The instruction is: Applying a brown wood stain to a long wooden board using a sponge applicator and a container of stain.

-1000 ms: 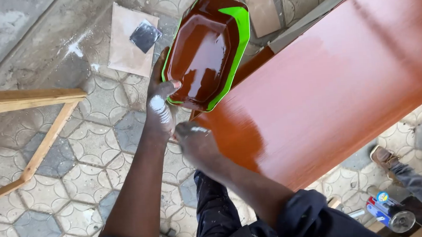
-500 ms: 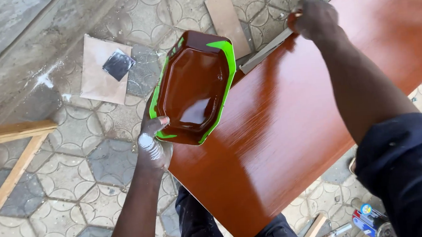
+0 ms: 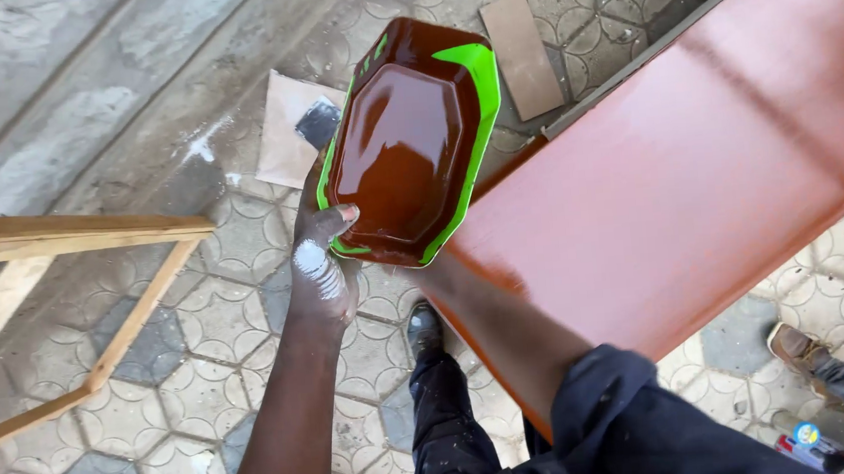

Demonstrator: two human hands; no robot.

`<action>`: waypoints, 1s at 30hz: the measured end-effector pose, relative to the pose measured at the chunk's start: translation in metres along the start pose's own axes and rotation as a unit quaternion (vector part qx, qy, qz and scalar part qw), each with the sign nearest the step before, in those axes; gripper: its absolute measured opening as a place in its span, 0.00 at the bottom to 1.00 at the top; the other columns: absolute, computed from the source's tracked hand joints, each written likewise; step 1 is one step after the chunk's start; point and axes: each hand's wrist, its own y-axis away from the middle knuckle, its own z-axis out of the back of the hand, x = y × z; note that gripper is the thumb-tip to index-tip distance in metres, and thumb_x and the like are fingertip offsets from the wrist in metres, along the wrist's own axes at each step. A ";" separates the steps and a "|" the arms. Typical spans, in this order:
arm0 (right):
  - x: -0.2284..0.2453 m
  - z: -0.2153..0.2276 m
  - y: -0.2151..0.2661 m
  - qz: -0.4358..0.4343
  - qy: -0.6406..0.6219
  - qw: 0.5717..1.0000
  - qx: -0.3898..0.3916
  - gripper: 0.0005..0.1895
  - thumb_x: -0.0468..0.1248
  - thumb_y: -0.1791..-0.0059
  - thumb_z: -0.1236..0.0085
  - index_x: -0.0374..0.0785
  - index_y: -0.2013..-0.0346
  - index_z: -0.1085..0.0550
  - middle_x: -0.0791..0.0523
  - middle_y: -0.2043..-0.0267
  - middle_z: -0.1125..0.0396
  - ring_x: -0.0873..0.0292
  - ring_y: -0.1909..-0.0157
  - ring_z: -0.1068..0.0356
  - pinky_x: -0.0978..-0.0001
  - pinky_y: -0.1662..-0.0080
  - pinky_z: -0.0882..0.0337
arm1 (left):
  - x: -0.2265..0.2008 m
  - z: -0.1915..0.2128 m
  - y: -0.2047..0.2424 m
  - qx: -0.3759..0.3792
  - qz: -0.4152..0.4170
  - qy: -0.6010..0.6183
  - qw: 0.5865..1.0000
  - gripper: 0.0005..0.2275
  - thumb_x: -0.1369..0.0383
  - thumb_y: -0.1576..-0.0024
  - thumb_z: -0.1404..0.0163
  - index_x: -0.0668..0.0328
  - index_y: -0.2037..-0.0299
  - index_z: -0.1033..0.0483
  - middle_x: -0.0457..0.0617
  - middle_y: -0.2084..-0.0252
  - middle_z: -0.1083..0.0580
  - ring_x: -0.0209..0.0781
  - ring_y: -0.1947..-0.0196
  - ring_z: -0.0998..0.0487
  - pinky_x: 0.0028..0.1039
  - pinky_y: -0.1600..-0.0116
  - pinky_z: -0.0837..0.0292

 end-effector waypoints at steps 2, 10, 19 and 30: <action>0.042 -0.023 0.039 0.025 -0.064 0.998 -0.002 0.19 0.47 0.52 0.51 0.40 0.55 0.22 0.49 0.57 0.25 0.44 0.49 0.26 0.51 0.48 0.28 | -0.016 0.009 0.017 -0.007 0.002 0.024 1.000 0.37 0.76 0.56 0.52 0.56 0.29 0.40 0.63 0.38 0.29 0.62 0.39 0.27 0.51 0.41 0.24; 0.021 0.006 0.212 -0.126 -0.204 0.969 -0.055 0.26 0.54 0.53 0.53 0.56 0.41 0.36 0.48 0.54 0.25 0.40 0.43 0.28 0.45 0.40 0.31 | -0.038 0.027 0.112 -0.086 0.106 -0.167 0.976 0.40 0.79 0.51 0.48 0.28 0.29 0.45 0.65 0.30 0.42 0.67 0.44 0.30 0.64 0.62 0.20; -0.212 0.070 0.385 -0.198 -0.217 0.878 -0.378 0.36 0.44 0.52 0.42 0.46 0.30 0.41 0.46 0.50 0.27 0.39 0.41 0.31 0.44 0.40 0.35 | 0.005 -0.023 0.283 -0.067 0.081 -0.200 0.974 0.28 0.80 0.51 0.54 0.52 0.36 0.35 0.61 0.34 0.36 0.54 0.48 0.32 0.42 0.48 0.29; -0.160 -0.122 0.687 -0.088 -0.403 0.832 -0.371 0.19 0.29 0.50 0.48 0.39 0.44 0.25 0.50 0.71 0.32 0.54 0.70 0.30 0.62 0.61 0.29 | 0.262 -0.006 0.441 0.004 0.028 0.050 0.998 0.31 0.67 0.52 0.42 0.35 0.34 0.31 0.59 0.35 0.32 0.61 0.47 0.24 0.55 0.63 0.21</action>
